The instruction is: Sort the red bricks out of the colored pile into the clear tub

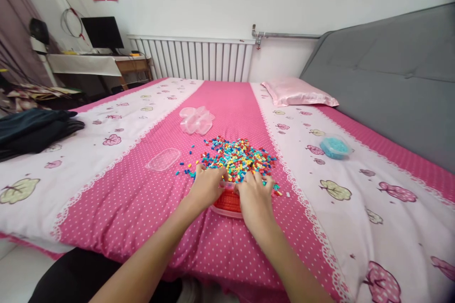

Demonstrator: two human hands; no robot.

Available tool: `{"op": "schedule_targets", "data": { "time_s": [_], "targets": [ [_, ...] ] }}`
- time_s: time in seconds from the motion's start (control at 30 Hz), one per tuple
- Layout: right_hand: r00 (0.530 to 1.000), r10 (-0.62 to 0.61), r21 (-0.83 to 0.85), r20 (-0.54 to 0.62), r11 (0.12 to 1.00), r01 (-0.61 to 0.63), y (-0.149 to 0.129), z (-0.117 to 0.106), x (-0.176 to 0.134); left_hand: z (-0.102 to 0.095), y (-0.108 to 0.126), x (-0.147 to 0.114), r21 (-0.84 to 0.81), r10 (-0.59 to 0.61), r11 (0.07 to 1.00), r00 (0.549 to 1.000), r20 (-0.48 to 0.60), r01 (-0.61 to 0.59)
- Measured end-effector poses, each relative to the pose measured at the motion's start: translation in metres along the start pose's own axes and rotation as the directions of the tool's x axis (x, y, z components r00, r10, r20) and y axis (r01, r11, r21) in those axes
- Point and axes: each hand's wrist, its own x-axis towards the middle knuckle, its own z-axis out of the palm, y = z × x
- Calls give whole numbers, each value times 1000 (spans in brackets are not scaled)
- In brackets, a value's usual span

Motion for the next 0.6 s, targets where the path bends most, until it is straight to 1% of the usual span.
{"op": "schedule_targets", "data": {
  "time_s": [0.17, 0.4, 0.6],
  "targets": [
    [1000, -1, 3, -4, 1000, 1, 1, 0, 0, 0, -1, 0, 3, 2, 1000, 1000, 5, -2],
    [999, -41, 20, -4, 999, 41, 1, -1, 0, -1, 0, -2, 2, 7, 1000, 1000, 9, -7],
    [999, -23, 18, -24, 1000, 24, 2, -4, -1, 3, -2, 0, -5, 1, 1000, 1000, 4, -1]
  ]
}}
